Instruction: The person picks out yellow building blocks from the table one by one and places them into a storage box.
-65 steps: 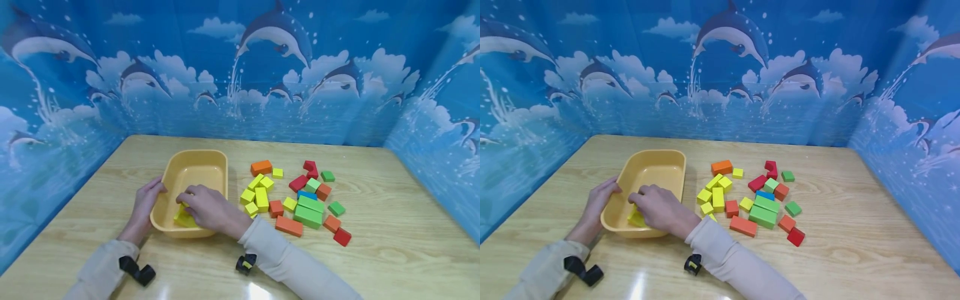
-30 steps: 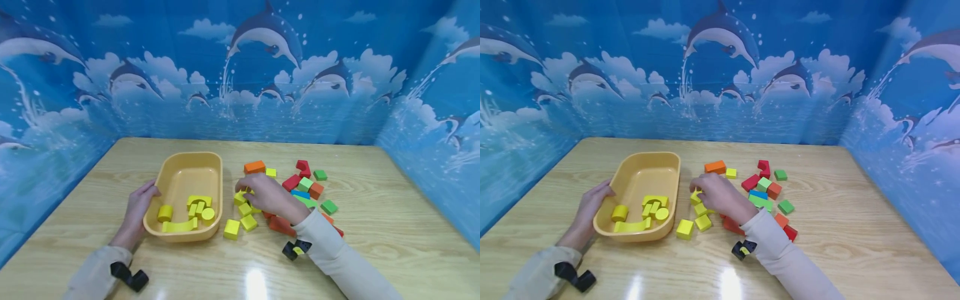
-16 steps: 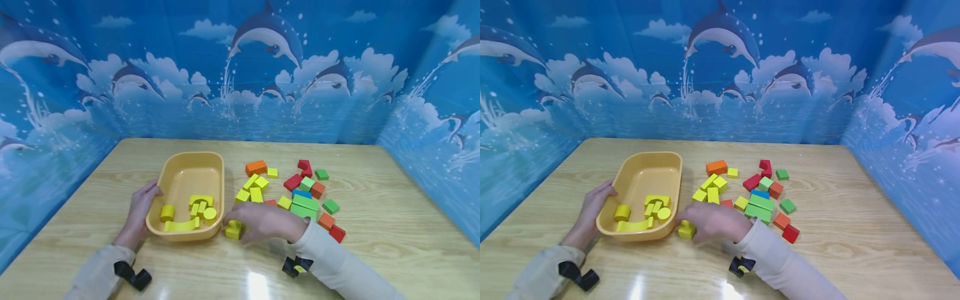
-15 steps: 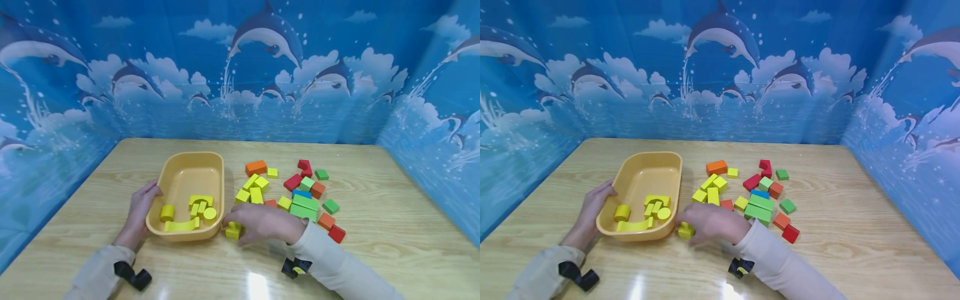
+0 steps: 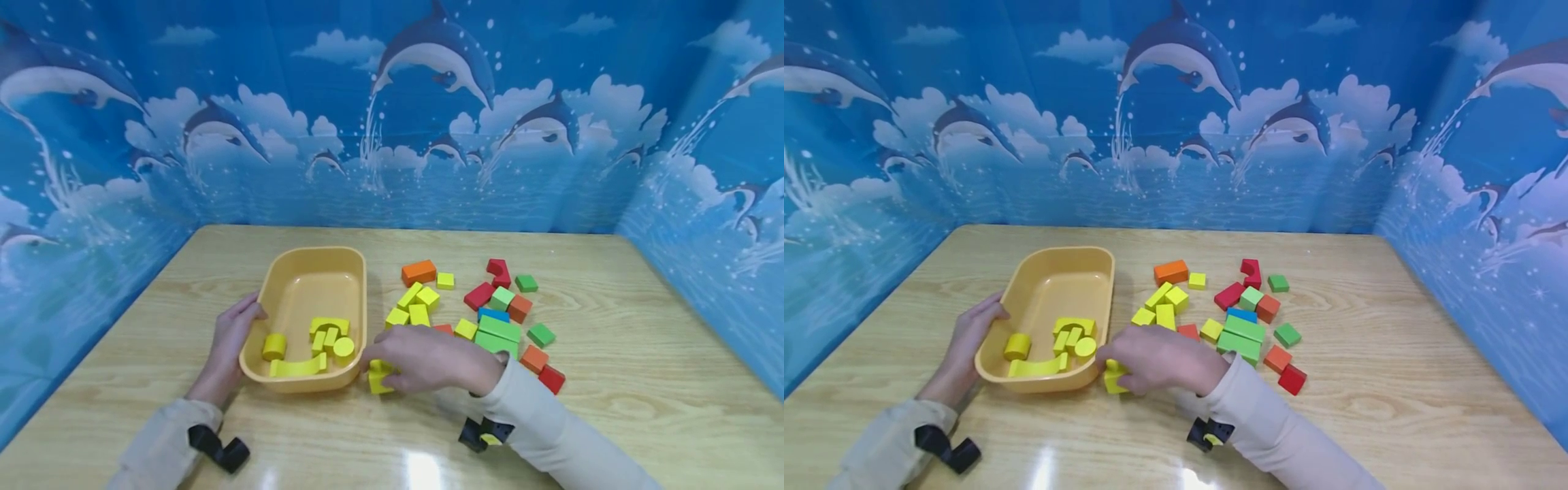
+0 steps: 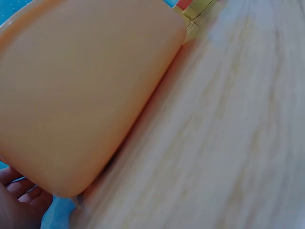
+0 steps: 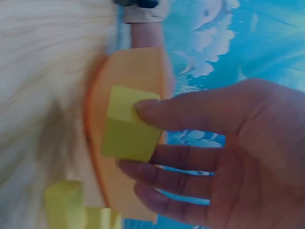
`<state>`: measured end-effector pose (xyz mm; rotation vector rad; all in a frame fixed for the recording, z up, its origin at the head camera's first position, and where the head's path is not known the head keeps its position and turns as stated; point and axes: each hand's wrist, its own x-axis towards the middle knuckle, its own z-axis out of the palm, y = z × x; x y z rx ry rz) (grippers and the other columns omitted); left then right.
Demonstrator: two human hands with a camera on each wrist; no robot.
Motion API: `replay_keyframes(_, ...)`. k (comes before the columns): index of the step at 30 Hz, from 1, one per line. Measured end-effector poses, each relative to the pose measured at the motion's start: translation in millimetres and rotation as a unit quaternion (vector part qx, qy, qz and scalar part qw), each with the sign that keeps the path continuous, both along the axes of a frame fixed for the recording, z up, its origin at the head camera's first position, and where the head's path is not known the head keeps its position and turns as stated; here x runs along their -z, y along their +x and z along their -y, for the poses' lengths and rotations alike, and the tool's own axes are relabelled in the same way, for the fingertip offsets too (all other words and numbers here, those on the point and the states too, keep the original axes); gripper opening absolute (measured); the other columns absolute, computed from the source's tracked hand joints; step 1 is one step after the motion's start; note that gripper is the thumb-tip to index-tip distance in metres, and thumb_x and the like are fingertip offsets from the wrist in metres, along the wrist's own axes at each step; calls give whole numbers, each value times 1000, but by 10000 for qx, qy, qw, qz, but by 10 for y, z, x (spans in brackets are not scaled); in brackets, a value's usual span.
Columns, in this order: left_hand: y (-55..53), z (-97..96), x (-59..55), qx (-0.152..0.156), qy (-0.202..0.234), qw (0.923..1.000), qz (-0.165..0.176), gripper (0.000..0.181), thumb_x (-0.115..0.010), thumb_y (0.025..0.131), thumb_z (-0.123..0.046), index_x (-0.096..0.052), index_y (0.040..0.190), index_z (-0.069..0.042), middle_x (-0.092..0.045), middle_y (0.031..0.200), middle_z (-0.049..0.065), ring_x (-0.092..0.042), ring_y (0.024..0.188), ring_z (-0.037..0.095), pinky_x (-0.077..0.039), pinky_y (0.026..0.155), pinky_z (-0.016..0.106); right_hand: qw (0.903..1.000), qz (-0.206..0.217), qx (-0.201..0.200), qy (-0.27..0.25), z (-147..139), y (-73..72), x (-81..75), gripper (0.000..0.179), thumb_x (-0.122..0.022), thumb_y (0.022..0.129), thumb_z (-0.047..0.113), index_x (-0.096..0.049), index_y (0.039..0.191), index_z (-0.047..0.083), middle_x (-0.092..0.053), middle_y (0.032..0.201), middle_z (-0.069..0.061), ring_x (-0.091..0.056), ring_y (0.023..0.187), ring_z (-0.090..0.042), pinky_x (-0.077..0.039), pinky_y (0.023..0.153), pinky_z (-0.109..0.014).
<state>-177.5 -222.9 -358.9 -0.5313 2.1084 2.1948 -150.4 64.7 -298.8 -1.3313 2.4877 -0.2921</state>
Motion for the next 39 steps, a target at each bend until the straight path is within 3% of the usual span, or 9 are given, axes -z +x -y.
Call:
replay_keyframes(4, -2, 2, -4, 8, -27, 10000, -20, 66, -44, 87, -8, -30, 151, -13, -26, 157, 8, -33, 138, 25, -30, 113, 35, 9970, 270, -490, -537, 14, -19, -125, 29, -66, 90, 14, -65, 119, 16, -65, 116, 5, -57, 102, -6, -48, 88, -22)
replay_keyframes(8, 0, 3, -6, 7, -69, 10000, -14, 66, -44, 87, -9, -30, 151, -13, -26, 157, 8, -33, 138, 26, -31, 113, 36, 9854, 448, -1035, -1276, 125, -46, -171, 28, -64, 92, 15, -64, 120, 11, -65, 117, 3, -56, 99, -4, -48, 87, -19)
replay_keyframes(11, 9, 4, -2, 11, -52, 10000, -41, 65, -44, 87, -8, -30, 151, -13, -26, 157, 8, -34, 137, 26, -31, 112, 35, 9778, 480, -1203, -1645, 269, -54, -147, 28, -64, 92, 16, -64, 120, 10, -65, 115, 3, -54, 96, -1, -47, 85, -16)
replay_keyframes(15, 15, 9, 9, 44, 32, 10000, -49, 65, -44, 87, -7, -30, 151, -13, -27, 157, 9, -33, 138, 26, -31, 112, 34, 9739, 150, -1035, -2013, 463, -49, -66, 29, -64, 92, 16, -64, 121, 11, -65, 114, 3, -54, 94, -1, -47, 83, -15)
replay_keyframes(19, 16, 21, 23, 51, 62, 9999, -67, 65, -44, 87, -7, -30, 151, -14, -29, 156, 10, -37, 134, 24, -38, 106, 27, 9719, -900, -638, -2080, 650, -33, 48, 31, -65, 91, 17, -64, 122, 13, -66, 113, 1, -57, 98, -7, -46, 84, -14)
replay_keyframes(22, 21, 23, 26, 42, 83, 9998, -150, 64, -43, 87, -6, -32, 150, -13, -33, 154, 13, -45, 126, 20, -45, 96, 19, 9717, -1484, -362, -1804, 776, -27, 126, 32, -66, 90, 19, -64, 122, 15, -66, 110, 1, -58, 99, -9, -47, 82, -15)
replay_keyframes(26, 22, 21, 25, 31, 124, 9997, -200, 64, -44, 87, -6, -33, 150, -12, -35, 152, 15, -50, 116, 15, -48, 89, 16, 9738, -1785, -156, -1401, 922, -45, 202, 32, -67, 89, 20, -66, 121, 18, -66, 100, 4, -59, 88, -8, -49, 71, -16)
replay_keyframes(30, 19, 21, 22, 13, 48, 9999, -164, 64, -44, 87, -7, -33, 150, -12, -35, 152, 14, -48, 121, 17, -48, 88, 15, 9749, -1913, 110, -1130, 1050, -77, 238, 29, -68, 87, 18, -68, 117, 20, -65, 94, 5, -59, 79, -7, -47, 59, -17)
replay_keyframes(39, 2, 27, 5, 90, -153, 9998, 12, 66, -44, 87, -10, -30, 151, -16, -29, 156, 9, -36, 136, 26, -44, 97, 20, 9759, -1698, 594, -1232, 1166, -170, 336, 22, -69, 85, 14, -72, 107, 16, -67, 96, 3, -57, 77, -5, -44, 57, -11)
